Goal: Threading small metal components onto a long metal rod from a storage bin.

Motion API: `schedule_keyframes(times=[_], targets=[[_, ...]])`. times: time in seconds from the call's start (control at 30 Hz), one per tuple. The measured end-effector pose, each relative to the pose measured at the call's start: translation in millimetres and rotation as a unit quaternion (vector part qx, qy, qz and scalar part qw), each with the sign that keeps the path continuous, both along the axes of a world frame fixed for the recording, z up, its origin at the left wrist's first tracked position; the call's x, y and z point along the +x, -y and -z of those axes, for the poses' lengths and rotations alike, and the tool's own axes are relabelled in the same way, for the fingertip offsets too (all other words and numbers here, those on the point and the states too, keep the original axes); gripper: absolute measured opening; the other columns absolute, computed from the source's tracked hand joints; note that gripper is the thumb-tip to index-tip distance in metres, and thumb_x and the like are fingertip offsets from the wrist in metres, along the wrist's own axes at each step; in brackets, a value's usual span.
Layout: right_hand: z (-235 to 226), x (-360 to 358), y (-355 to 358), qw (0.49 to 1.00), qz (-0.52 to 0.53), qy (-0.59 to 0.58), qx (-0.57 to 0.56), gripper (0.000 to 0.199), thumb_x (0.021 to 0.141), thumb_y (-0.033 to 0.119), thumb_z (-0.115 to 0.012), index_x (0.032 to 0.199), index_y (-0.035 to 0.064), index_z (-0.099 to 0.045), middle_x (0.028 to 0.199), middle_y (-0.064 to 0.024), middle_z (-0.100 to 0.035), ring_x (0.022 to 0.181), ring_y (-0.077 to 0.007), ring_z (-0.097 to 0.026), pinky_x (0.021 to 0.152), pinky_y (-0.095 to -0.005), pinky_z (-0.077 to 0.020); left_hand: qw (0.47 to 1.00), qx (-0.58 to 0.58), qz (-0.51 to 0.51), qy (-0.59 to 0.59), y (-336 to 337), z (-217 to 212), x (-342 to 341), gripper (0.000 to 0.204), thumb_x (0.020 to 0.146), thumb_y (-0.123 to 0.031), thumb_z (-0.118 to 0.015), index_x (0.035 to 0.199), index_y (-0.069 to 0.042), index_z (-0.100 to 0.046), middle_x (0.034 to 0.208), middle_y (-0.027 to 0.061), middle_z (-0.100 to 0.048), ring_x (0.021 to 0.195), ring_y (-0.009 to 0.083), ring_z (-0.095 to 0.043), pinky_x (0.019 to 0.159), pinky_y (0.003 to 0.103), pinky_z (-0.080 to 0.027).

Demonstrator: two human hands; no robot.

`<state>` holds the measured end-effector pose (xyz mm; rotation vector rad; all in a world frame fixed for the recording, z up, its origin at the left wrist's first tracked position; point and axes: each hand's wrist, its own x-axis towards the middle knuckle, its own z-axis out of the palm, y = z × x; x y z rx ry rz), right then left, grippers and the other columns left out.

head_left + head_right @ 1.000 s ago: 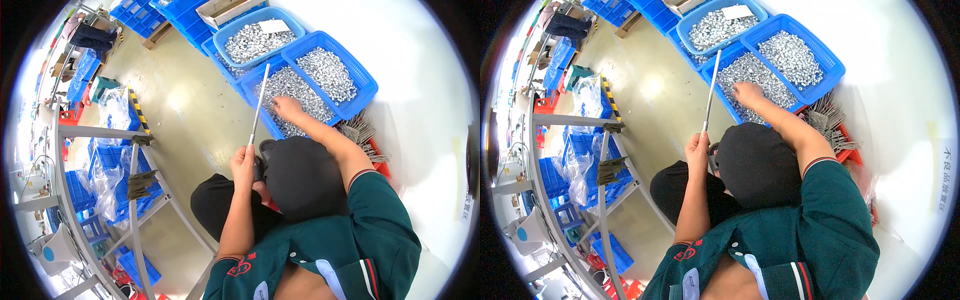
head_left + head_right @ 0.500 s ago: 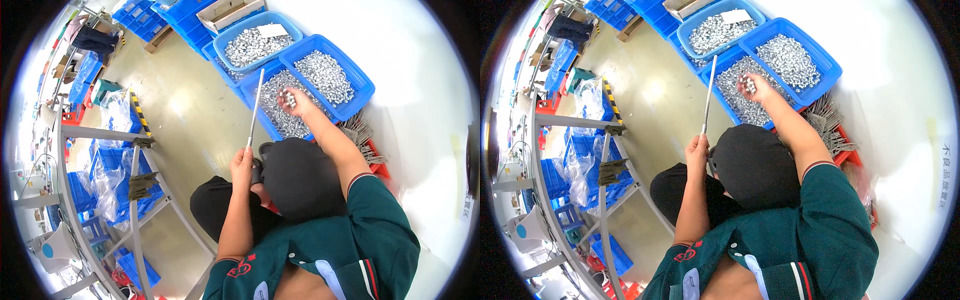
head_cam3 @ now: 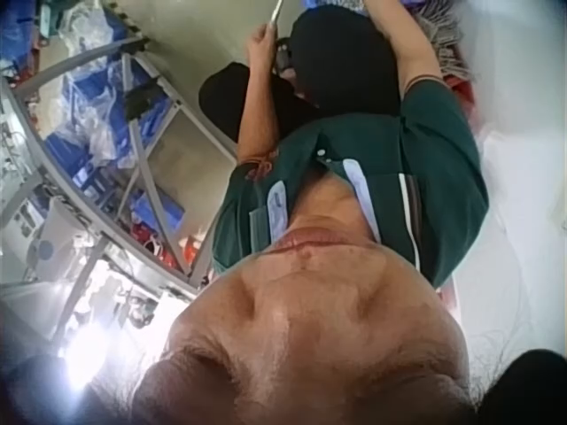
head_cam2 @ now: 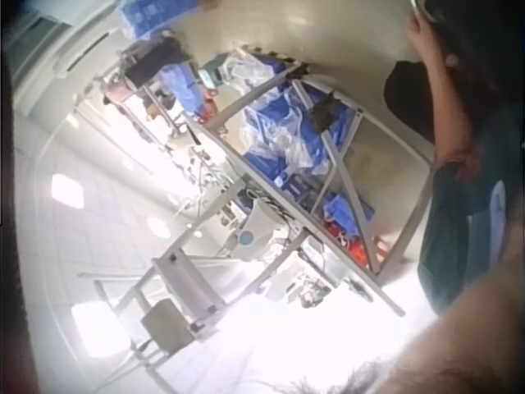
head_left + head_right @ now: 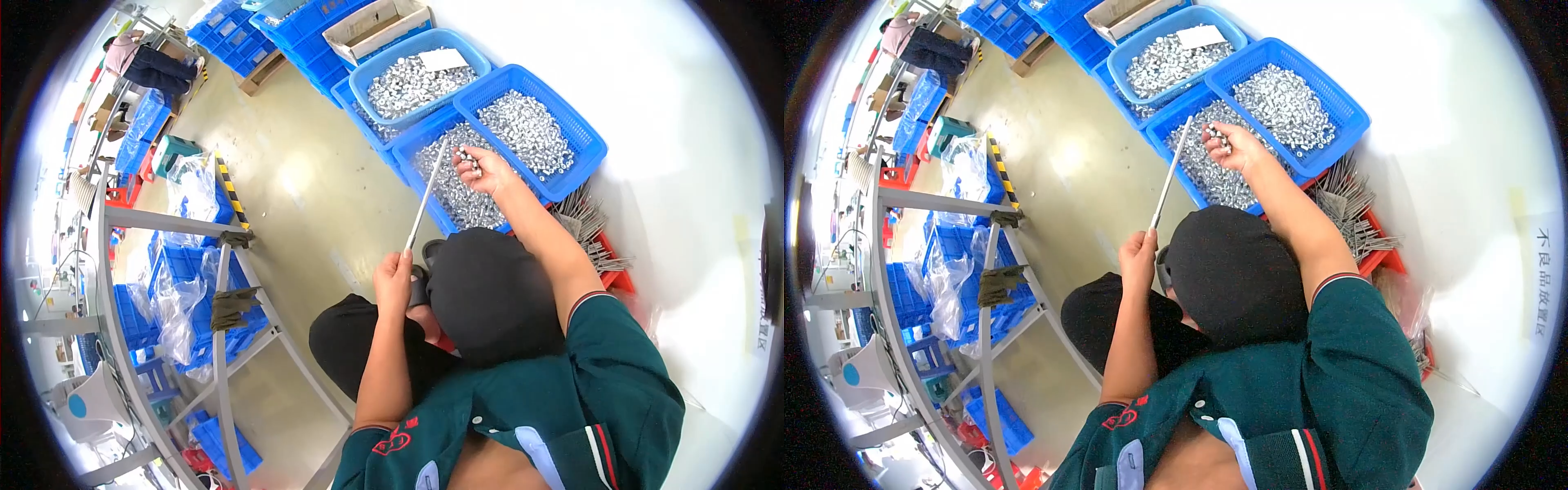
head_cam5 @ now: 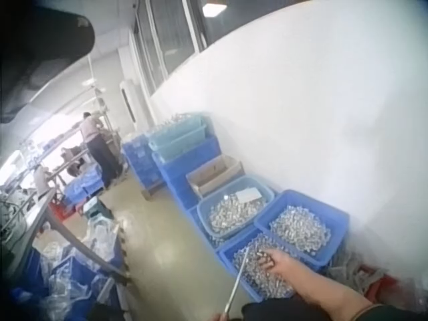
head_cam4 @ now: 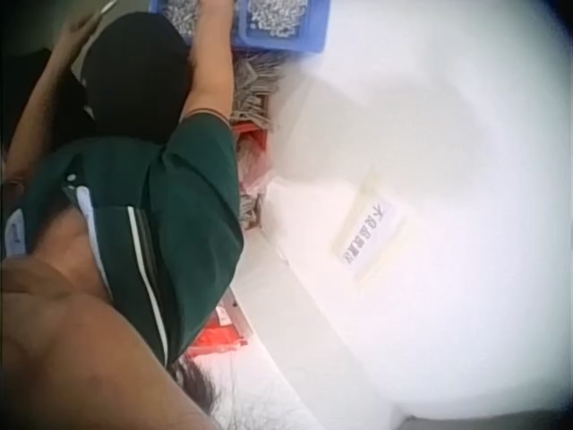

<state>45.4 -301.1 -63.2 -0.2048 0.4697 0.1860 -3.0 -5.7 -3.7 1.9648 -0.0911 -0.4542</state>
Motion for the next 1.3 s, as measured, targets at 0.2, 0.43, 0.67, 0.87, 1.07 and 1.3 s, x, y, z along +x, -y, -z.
schedule_keyframes(times=[0.2,0.43,0.67,0.87,1.07,1.3], targets=[[-17,1,-1,1.0,0.004,0.006,-0.008,0.016,0.088,0.015,-0.047,0.092,0.0003,-0.049,0.076,-0.0081,-0.051,0.053,-0.0085,-0.043,0.033,-0.0161,-0.0284,1.0,0.0,-0.015,-0.017,-2,-10,-4,0.036,0.086,-0.026,-0.054,0.062,0.0,-0.048,0.052,-0.0003,-0.04,0.048,0.0067,-0.039,0.045,0.025,-0.041],[-24,-5,-5,0.998,-0.006,0.018,-0.061,0.018,0.088,0.02,-0.049,0.09,0.0016,-0.05,0.069,-0.0045,-0.048,0.048,-0.0081,-0.04,0.033,-0.0171,-0.0266,1.0,-0.014,-0.017,-0.015,-6,-9,-6,0.035,0.086,-0.026,-0.055,0.063,0.0,-0.05,0.052,-0.0001,-0.042,0.048,0.0071,-0.043,0.046,0.026,-0.043],[-26,-11,-7,0.996,-0.004,0.043,-0.075,0.026,0.087,0.029,-0.053,0.09,0.0029,-0.051,0.067,-0.0029,-0.045,0.048,-0.0073,-0.039,0.033,-0.017,-0.0257,0.999,-0.021,-0.019,-0.015,-5,-6,-8,0.034,0.084,-0.028,-0.057,0.063,-0.001,-0.053,0.054,-0.0027,-0.043,0.051,0.0061,-0.038,0.046,0.024,-0.031],[-42,-8,-13,0.998,0.027,-0.011,-0.061,0.031,0.084,0.032,-0.057,0.09,0.0027,-0.052,0.07,-0.0029,-0.048,0.051,-0.0079,-0.042,0.035,-0.016,-0.0273,0.999,0.028,0.027,0.028,-10,7,-5,0.038,0.084,-0.033,-0.055,0.065,0.0,-0.054,0.049,0.0048,-0.046,0.047,0.0111,-0.048,0.045,0.028,-0.039],[-39,-6,-14,0.996,0.021,0.015,-0.088,0.029,0.084,0.03,-0.057,0.093,0.0018,-0.055,0.07,-0.0019,-0.046,0.055,-0.0074,-0.041,0.036,-0.0164,-0.0282,0.998,0.048,0.023,0.017,-9,8,-6,0.04,0.084,-0.036,-0.055,0.066,0.0,-0.055,0.049,0.0058,-0.048,0.046,0.0116,-0.048,0.046,0.029,-0.039],[-42,-6,-16,0.995,0.02,0.009,-0.098,0.031,0.085,0.032,-0.056,0.092,0.0023,-0.055,0.069,-0.0007,-0.046,0.05,-0.0075,-0.041,0.035,-0.0171,-0.0278,0.998,0.056,0.016,0.022,-9,5,-6,0.04,0.084,-0.037,-0.055,0.066,-0.001,-0.055,0.049,0.0061,-0.049,0.047,0.0125,-0.051,0.046,0.029,-0.039]])
